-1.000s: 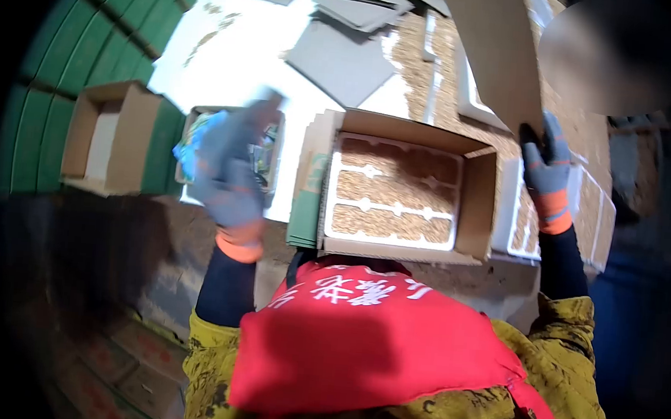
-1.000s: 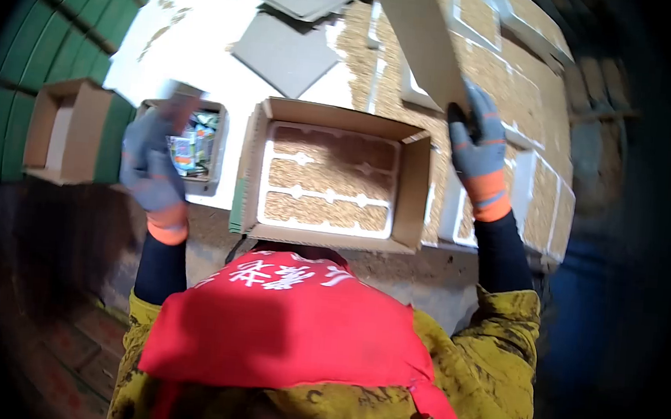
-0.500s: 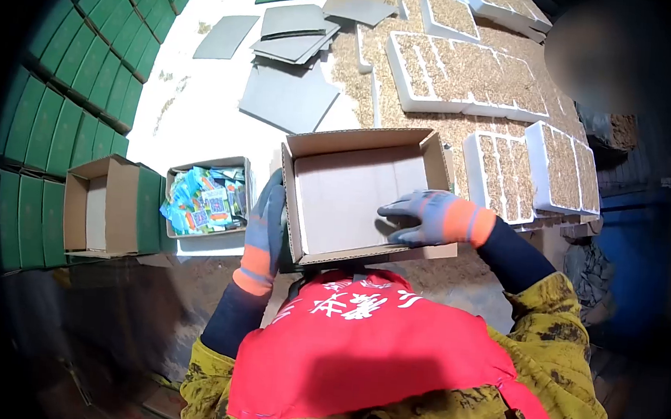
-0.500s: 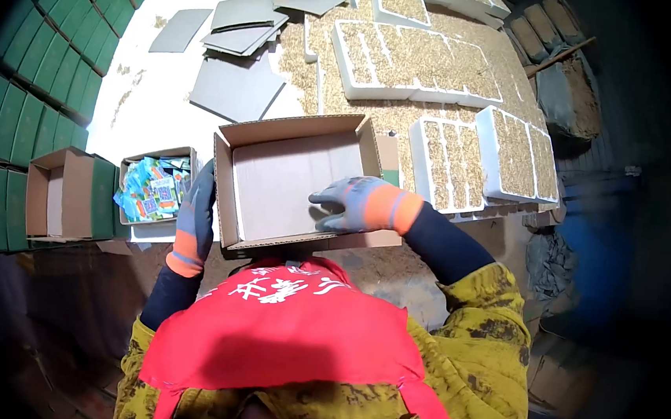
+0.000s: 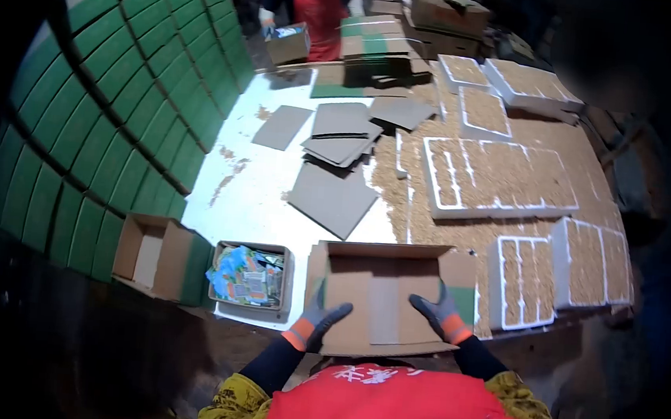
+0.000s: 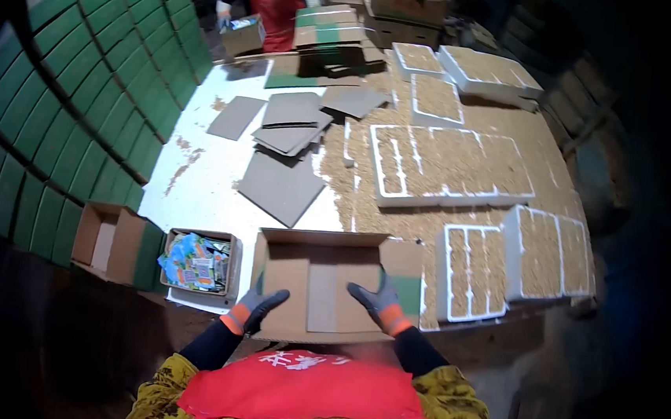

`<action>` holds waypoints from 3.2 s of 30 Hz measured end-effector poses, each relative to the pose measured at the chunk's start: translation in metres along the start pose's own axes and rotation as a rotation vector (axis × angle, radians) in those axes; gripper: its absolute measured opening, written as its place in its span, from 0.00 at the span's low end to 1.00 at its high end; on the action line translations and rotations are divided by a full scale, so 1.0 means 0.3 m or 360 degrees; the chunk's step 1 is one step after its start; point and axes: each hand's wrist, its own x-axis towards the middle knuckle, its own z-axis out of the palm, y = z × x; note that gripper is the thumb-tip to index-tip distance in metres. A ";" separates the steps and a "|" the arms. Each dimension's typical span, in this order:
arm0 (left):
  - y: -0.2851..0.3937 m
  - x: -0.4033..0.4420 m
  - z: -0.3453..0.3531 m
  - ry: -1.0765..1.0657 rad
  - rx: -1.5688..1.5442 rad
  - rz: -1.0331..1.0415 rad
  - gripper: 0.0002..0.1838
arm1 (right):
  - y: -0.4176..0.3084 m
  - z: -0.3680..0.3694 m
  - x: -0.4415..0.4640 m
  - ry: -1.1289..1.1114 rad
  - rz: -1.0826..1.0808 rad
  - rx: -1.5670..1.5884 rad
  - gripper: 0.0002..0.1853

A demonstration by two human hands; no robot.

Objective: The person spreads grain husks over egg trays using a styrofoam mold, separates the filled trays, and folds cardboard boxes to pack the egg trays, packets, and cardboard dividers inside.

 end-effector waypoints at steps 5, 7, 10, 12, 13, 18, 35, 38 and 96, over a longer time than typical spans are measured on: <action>0.060 -0.073 0.041 0.0206 0.0234 0.0179 0.58 | -0.011 -0.093 -0.016 -0.0351 0.0210 0.0544 0.46; 0.103 -0.122 0.003 0.0275 0.0207 0.0211 0.57 | -0.099 -0.090 -0.040 -0.0386 0.0211 0.1015 0.33; 0.121 -0.181 -0.161 0.0198 -0.0150 0.0410 0.37 | -0.140 -0.015 -0.007 -0.0784 0.0528 0.1655 0.23; 0.127 -0.249 -0.328 0.0588 -0.0172 0.0808 0.26 | -0.314 0.093 -0.027 -0.0918 0.0556 0.1890 0.25; 0.110 -0.270 -0.427 0.0973 0.0011 0.0985 0.24 | -0.413 0.168 -0.041 -0.0964 0.0573 0.2019 0.26; 0.010 -0.506 -1.171 0.2547 0.0229 0.1719 0.29 | -0.666 0.589 0.016 -0.0879 0.0248 0.1965 0.26; -0.140 -0.414 -1.437 0.2131 -0.0415 0.0877 0.40 | -0.954 1.256 0.134 -0.1145 0.0262 0.2025 0.19; -0.247 -0.454 -1.576 0.2472 0.0644 0.0763 0.25 | -1.010 1.266 0.124 -0.0848 0.0185 0.1844 0.19; 0.010 -0.050 0.006 0.1296 -0.0039 0.0883 0.11 | 0.166 -0.222 0.042 0.1048 -0.0064 -0.0271 0.41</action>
